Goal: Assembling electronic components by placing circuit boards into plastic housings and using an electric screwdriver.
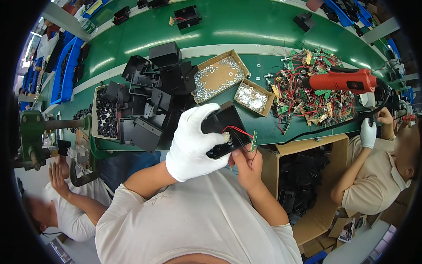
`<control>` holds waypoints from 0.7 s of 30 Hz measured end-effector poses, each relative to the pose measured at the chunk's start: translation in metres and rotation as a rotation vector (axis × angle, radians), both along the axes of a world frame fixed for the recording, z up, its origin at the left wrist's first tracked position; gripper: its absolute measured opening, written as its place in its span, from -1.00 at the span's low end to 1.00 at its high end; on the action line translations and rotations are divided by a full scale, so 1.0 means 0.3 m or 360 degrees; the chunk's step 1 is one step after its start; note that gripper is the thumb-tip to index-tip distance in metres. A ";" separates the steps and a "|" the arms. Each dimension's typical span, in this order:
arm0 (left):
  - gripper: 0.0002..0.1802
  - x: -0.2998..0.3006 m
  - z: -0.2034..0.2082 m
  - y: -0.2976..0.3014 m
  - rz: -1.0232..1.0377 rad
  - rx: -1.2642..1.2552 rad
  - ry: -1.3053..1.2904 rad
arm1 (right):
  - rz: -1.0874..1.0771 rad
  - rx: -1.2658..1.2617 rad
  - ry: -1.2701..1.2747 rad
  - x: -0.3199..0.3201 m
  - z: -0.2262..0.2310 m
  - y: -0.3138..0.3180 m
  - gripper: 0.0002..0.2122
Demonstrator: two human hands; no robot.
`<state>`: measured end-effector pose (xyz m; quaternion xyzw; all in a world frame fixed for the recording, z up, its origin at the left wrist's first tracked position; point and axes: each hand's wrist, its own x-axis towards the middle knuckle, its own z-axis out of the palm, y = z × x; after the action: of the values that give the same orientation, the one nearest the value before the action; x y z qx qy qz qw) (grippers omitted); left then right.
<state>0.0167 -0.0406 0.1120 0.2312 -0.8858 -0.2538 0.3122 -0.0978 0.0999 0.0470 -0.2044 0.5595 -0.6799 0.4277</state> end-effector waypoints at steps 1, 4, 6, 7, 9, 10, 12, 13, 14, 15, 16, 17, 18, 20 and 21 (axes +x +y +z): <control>-0.70 -0.002 -0.005 0.001 -0.0006 0.0000 0.0000 | -0.0006 0.0000 0.0000 -0.001 -0.001 0.002 -0.81; -0.69 -0.005 -0.025 0.004 0.0012 0.0059 0.0048 | 0.0035 0.0034 -0.0015 -0.010 -0.013 0.009 -0.82; -0.69 -0.004 -0.027 0.005 0.0020 0.0078 0.0062 | 0.0050 0.0044 -0.0023 -0.016 -0.025 0.015 -0.82; -0.68 -0.003 -0.025 0.005 0.0027 0.0095 0.0052 | 0.0064 0.0025 -0.0124 -0.020 -0.034 0.019 -0.79; -0.64 0.000 -0.018 0.006 0.0044 0.0128 0.0032 | 0.0096 -0.0013 -0.0326 -0.025 -0.050 0.027 -0.73; -0.61 0.001 -0.015 0.007 0.0053 0.0145 0.0022 | 0.0112 -0.0032 -0.0427 -0.025 -0.054 0.030 -0.70; -0.61 0.003 -0.006 0.007 0.0038 0.0153 0.0022 | 0.0057 -0.0035 -0.0294 -0.003 -0.047 0.029 -0.71; -0.61 0.004 -0.003 0.007 0.0021 0.0164 0.0023 | -0.0001 -0.0036 -0.0160 0.015 -0.042 0.027 -0.72; -0.61 0.005 0.000 0.007 0.0003 0.0176 0.0024 | -0.0060 -0.0036 -0.0027 0.030 -0.037 0.025 -0.72; -0.60 0.004 0.001 0.007 -0.0015 0.0188 0.0025 | -0.0120 -0.0035 0.0107 0.035 -0.034 0.025 -0.73; -0.60 0.006 0.000 0.006 -0.0013 0.0189 0.0023 | -0.0118 -0.0034 0.0105 0.035 -0.032 0.025 -0.73; -0.61 0.007 -0.004 0.004 -0.0019 0.0200 0.0041 | -0.0105 -0.0040 0.0097 0.034 -0.031 0.025 -0.77; -0.61 0.007 -0.009 0.002 -0.0027 0.0211 0.0060 | -0.0095 -0.0045 0.0090 0.031 -0.029 0.026 -0.81; -0.61 0.005 -0.022 -0.001 -0.0047 0.0234 0.0100 | -0.0078 -0.0053 0.0078 0.024 -0.026 0.030 -0.87; -0.61 0.004 -0.028 -0.002 -0.0052 0.0234 0.0104 | -0.0083 -0.0053 0.0083 0.020 -0.024 0.035 -0.87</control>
<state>0.0179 -0.0411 0.1036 0.2306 -0.8578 -0.3306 0.3189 -0.0919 0.1103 0.0396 -0.2146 0.5641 -0.6945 0.3917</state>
